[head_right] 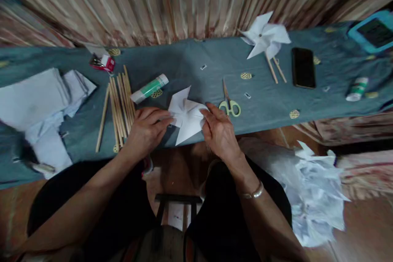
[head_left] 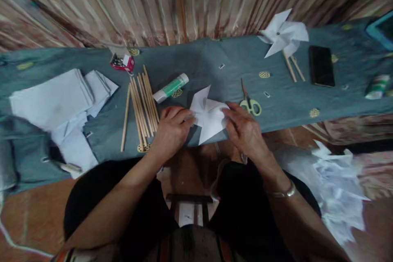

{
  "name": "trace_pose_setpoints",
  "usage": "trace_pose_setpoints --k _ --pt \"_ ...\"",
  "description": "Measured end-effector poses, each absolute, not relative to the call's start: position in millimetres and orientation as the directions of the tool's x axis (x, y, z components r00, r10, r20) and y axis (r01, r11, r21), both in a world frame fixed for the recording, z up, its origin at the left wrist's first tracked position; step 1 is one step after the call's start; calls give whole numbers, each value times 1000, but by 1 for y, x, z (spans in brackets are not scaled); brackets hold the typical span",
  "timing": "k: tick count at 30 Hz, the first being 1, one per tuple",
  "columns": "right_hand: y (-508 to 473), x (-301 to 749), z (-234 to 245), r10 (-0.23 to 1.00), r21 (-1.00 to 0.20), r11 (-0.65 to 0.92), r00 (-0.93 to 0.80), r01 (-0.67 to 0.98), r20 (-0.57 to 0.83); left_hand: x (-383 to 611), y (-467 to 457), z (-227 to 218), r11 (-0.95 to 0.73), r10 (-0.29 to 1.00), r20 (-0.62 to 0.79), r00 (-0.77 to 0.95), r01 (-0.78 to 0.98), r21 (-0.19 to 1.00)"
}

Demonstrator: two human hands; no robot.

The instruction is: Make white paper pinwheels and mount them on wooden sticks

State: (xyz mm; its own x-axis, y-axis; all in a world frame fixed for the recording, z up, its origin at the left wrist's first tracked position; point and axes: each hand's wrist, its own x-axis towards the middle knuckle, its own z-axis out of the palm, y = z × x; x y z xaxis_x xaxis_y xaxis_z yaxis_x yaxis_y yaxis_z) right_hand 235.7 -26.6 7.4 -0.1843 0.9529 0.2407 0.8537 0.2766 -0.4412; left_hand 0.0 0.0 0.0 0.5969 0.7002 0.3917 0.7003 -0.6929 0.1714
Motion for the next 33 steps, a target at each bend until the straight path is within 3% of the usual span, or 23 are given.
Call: trace_pose_setpoints --k 8,13,21,33 --pt "-35 237 13 972 -490 210 -125 846 200 7 -9 10 -704 693 425 582 674 225" --pt "-37 237 17 982 -563 168 -87 809 168 21 -24 12 -772 634 384 671 581 258" --pt "-39 242 18 989 -665 148 -94 732 116 22 -23 8 -770 632 365 684 610 188" --pt "-31 266 33 982 -862 87 -189 499 -11 20 -23 9 -775 623 418 661 594 216"
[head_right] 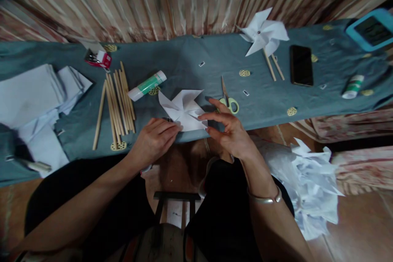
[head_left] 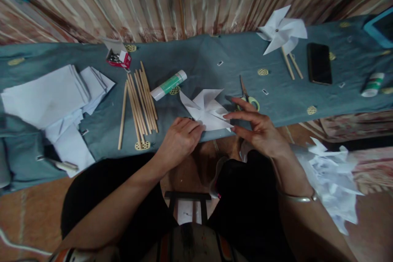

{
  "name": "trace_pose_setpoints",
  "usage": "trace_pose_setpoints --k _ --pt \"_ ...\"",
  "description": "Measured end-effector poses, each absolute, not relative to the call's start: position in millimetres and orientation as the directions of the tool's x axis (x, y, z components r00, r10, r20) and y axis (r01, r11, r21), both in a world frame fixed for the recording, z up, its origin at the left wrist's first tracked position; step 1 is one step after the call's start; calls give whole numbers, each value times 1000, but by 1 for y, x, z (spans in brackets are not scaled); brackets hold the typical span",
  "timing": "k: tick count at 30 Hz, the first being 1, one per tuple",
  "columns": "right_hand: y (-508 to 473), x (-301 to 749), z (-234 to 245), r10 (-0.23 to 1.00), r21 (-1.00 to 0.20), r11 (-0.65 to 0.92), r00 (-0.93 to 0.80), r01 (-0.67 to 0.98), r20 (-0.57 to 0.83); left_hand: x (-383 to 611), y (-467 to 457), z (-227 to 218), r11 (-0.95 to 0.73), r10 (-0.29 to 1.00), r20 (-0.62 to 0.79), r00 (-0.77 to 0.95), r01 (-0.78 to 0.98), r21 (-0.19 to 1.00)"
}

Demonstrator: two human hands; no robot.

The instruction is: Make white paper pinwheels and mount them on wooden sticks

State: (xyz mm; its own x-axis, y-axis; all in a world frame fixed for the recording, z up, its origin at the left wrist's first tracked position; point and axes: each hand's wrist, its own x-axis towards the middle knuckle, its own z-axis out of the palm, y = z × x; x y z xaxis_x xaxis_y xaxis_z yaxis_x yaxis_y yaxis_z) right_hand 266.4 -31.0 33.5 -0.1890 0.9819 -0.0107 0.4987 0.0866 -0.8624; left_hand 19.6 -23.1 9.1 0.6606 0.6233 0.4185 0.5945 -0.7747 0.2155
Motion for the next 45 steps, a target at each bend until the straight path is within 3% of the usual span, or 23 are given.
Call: trace_pose_setpoints --k 7,15,26,36,45 --pt "-28 259 30 982 -902 95 -191 422 15 20 -28 12 -793 607 405 684 553 255" --pt "-23 251 29 974 -885 125 -224 448 25 19 -28 12 -778 628 315 711 558 289" --pt "-21 229 12 971 -703 230 -115 673 208 20 -29 11 -756 653 309 691 571 320" --pt "-25 218 4 956 -552 255 -120 794 269 24 -32 7 -755 642 298 706 516 405" --pt "-27 213 1 948 -509 246 -95 825 304 25 -31 5 -710 676 272 685 508 487"
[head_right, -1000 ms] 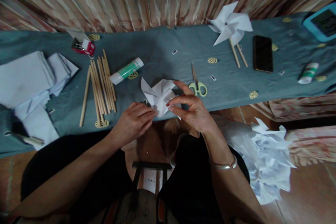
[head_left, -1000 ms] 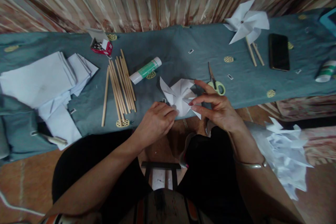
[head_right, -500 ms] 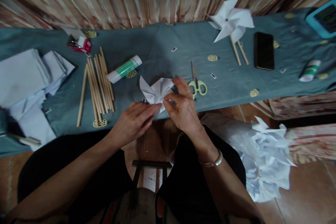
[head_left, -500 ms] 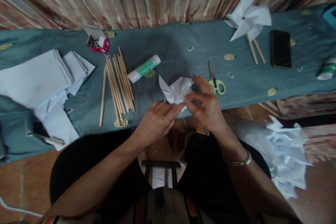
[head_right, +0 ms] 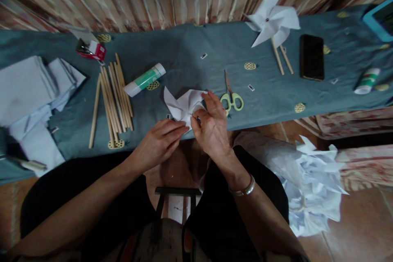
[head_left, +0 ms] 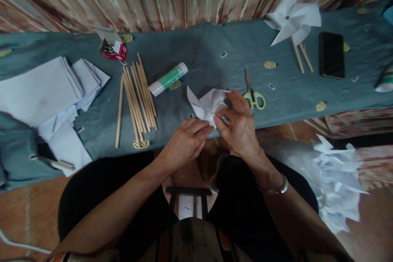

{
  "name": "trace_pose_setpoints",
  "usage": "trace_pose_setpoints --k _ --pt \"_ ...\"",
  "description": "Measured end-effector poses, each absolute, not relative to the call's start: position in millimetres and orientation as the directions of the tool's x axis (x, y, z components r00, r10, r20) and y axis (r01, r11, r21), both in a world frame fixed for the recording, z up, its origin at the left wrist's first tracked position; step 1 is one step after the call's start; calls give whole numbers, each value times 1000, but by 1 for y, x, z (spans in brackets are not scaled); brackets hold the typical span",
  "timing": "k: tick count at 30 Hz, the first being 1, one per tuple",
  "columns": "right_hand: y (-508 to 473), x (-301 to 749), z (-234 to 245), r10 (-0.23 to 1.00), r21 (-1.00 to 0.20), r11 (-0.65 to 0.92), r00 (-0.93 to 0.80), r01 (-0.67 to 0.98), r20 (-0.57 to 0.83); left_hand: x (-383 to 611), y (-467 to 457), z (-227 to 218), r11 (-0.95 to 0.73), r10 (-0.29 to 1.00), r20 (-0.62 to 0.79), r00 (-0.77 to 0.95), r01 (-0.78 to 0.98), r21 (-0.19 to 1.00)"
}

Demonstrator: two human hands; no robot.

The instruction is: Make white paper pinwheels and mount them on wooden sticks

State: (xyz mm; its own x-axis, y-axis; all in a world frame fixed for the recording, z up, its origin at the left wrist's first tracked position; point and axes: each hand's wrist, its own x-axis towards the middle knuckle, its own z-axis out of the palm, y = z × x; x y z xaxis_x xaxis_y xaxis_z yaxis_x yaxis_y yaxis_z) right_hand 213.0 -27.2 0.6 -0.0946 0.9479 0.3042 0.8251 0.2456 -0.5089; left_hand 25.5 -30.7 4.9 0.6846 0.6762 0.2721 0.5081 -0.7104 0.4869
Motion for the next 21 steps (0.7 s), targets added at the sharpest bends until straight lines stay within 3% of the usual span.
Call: trace_pose_setpoints --k 9,21 --pt "-28 212 2 964 -563 213 -79 799 252 26 -31 3 -707 681 283 675 508 492" --pt "-28 213 2 951 -528 250 -104 812 291 26 -32 5 -703 687 281 670 515 491"
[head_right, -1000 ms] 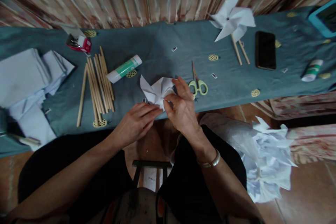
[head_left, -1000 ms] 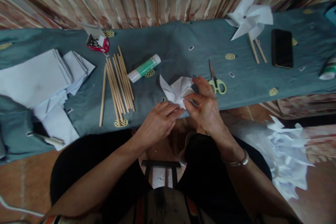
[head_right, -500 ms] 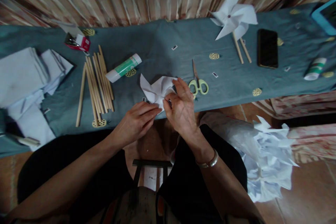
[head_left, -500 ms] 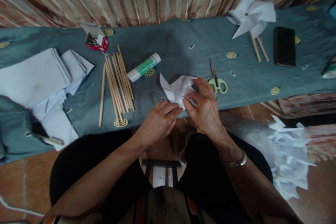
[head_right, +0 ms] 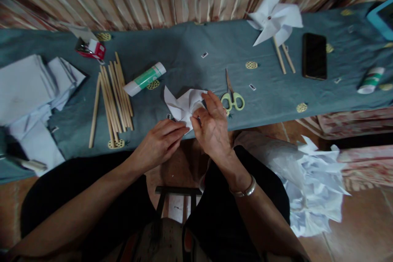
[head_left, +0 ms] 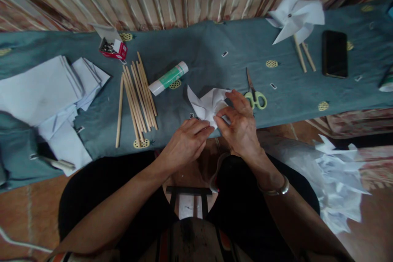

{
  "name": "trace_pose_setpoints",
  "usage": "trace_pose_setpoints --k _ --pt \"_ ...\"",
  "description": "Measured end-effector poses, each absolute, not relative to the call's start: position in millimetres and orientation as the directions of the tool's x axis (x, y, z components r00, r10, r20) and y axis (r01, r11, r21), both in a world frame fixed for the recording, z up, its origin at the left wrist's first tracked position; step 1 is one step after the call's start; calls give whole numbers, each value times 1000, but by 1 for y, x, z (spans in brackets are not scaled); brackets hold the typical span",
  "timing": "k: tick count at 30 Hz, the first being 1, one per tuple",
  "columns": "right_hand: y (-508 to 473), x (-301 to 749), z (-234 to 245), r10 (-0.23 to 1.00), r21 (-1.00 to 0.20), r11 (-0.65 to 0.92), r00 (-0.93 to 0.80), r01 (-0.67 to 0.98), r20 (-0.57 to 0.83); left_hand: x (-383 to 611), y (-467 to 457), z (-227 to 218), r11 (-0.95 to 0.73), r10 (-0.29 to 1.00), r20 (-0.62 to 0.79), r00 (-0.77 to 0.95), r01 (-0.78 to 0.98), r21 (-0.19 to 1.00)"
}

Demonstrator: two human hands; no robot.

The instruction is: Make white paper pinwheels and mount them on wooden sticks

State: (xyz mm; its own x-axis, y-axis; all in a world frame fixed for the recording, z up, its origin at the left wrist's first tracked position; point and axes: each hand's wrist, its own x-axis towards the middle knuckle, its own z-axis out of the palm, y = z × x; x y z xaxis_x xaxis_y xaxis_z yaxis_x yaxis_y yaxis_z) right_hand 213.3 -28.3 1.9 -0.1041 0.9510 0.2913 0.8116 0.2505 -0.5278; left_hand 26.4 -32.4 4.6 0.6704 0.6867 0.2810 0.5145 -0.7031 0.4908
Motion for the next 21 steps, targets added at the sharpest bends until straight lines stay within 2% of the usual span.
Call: trace_pose_setpoints --k 10,16,21 --pt "-30 213 3 946 -527 290 -153 799 287 26 -32 4 -707 682 276 677 514 486" --pt "-32 211 6 957 -573 273 -156 773 245 26 -31 4 -717 674 286 681 510 476" --pt "-33 209 1 938 -471 308 -181 827 296 26 -32 5 -717 675 282 682 514 471"
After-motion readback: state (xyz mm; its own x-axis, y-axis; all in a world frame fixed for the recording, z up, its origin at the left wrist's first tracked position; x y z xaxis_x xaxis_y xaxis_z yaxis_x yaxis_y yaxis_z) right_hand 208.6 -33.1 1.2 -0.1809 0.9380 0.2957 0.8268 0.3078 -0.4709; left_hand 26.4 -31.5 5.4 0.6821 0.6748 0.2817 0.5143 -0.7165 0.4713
